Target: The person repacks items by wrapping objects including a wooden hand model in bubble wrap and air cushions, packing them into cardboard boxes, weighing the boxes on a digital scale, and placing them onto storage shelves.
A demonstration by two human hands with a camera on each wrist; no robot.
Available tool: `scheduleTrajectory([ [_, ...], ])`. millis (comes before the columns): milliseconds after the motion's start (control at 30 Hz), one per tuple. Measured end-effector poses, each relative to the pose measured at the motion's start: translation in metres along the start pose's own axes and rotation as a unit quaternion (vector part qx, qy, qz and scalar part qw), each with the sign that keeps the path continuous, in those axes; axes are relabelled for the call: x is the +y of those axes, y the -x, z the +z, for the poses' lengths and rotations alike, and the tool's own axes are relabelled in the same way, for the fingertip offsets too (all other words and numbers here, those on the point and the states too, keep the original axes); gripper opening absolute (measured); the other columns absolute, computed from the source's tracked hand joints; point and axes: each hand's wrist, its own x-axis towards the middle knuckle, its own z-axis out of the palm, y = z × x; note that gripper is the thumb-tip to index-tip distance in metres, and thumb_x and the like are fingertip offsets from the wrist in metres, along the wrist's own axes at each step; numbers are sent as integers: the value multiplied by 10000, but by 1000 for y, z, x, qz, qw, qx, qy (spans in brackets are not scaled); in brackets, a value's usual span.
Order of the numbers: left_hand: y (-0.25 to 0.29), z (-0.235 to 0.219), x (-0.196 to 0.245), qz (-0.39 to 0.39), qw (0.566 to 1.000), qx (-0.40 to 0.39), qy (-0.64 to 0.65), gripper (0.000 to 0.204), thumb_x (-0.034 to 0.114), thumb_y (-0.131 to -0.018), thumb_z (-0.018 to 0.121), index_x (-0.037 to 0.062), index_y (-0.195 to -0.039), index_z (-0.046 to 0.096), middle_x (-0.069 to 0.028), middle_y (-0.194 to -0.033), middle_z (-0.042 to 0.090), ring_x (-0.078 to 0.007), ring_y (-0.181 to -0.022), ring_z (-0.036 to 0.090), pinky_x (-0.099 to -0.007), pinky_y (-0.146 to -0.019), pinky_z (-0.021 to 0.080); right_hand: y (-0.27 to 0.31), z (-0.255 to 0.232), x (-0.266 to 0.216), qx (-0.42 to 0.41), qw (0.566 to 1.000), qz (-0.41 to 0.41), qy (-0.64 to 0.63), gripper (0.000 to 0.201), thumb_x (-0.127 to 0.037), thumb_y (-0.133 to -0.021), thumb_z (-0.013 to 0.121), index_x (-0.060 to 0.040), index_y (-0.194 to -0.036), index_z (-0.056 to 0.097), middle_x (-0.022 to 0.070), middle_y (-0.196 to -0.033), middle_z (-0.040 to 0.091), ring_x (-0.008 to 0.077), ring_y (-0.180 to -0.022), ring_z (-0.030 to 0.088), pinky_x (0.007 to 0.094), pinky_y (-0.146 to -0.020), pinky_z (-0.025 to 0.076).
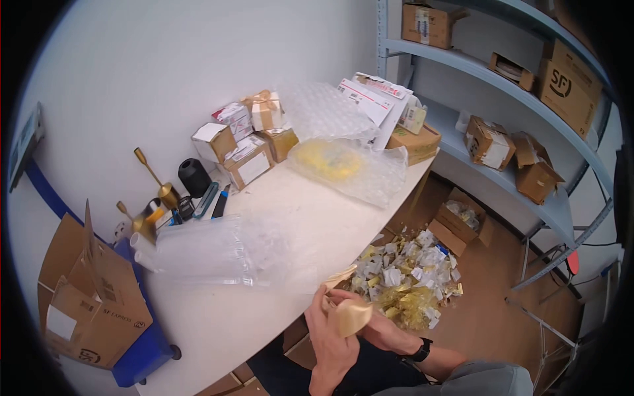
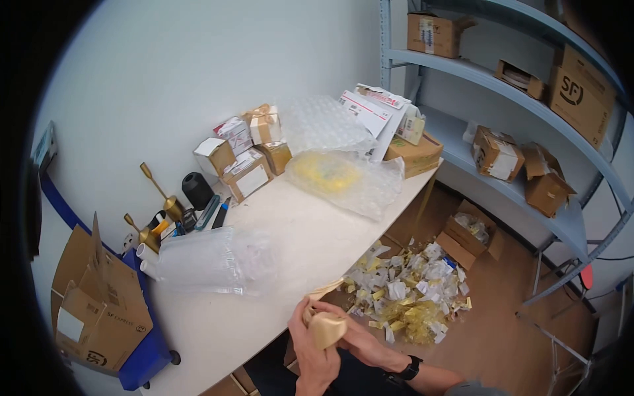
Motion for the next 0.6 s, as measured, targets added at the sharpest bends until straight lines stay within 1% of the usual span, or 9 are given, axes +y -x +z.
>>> scheduleTrajectory([
  [33, 2, 1, 11, -9, 999, -8, -48, 382, 105, -858, 632, -18, -1219, 630, -291, -1493, 417, -455, -1288, 471, -529, -1063, 366, 4, 8, 12, -15, 995, -74, 68, 495, -291, -1076, 534, 18, -1456, 463, 66, -1377, 578, 163, -1204, 588, 327, -1027, 475],
  [133, 5, 7, 14, 2, 993, -18, -117, 421, 136, -844, 667, -16, -1235, 627, -281, -1530, 409, -430, -1339, 454, -517, -1091, 339, 11, 2, 29, 36, 983, -99, 147, 461, -251, -1067, 557, 20, -1432, 477, 76, -1379, 573, 163, -1222, 583, 319, -1047, 463],
  [200, 8, 6, 10, 18, 990, -16, -136, 448, 153, -840, 685, -15, -1250, 622, -275, -1544, 410, -413, -1366, 448, -500, -1110, 327, 6, 0, 22, 39, 994, -70, 72, 406, -210, -1069, 558, 1, -1410, 494, 84, -1342, 583, 168, -1200, 597, 319, -1025, 485],
  [267, 3, -2, 14, 78, 989, -43, -115, 575, 144, -797, 729, -38, -1316, 563, -275, -1557, 393, -426, -1388, 416, -518, -1133, 304, -8, 4, 3, 97, 992, -57, -55, 367, -199, -1082, 531, -17, -1399, 505, 82, -1310, 590, 169, -1176, 611, 313, -995, 507],
  [400, 1, -20, 15, 142, 988, 1, -67, 533, 205, -879, 697, 57, -1376, 572, -248, -1543, 448, -376, -1432, 433, -504, -1172, 324, -29, 7, -17, 68, 994, -77, -35, 338, -276, -1096, 508, -33, -1330, 528, 77, -1278, 589, 146, -1120, 629, 269, -929, 532],
  [433, 5, -26, 9, 158, 983, 6, -89, 619, 213, -848, 746, 86, -1409, 519, -273, -1531, 445, -426, -1440, 398, -557, -1186, 281, -41, -2, -17, 87, 992, -89, 4, 380, -338, -1089, 517, -41, -1324, 536, 107, -1252, 610, 115, -961, 628, 222, -778, 530],
  [467, 6, -36, 3, 167, 978, 37, -121, 630, 217, -837, 752, 81, -1406, 518, -276, -1513, 464, -455, -1433, 397, -562, -1176, 296, -52, -12, -25, 83, 993, -86, 8, 380, -338, -1089, 517, -41, -1324, 536, 107, -1252, 610, 115, -961, 628, 222, -778, 530],
  [533, 6, -65, -19, 140, 976, 91, -139, 624, 175, -839, 730, 55, -1408, 503, -293, -1515, 449, -498, -1419, 393, -575, -1170, 299, -78, -23, -51, -183, 977, -65, -89, 413, -433, -1084, 492, -55, -1232, 567, 85, -1096, 620, 81, -743, 531, 205, -602, 428],
  [600, 5, -97, -45, 74, 970, 127, -196, 619, 118, -863, 686, -5, -1425, 458, -315, -1529, 409, -531, -1420, 368, -591, -1166, 294, -100, 22, -73, 78, 984, -141, 76, 456, -525, -1074, 430, -93, -971, 533, -24, -778, 455, 53, -553, 334, 222, -508, 266],
])
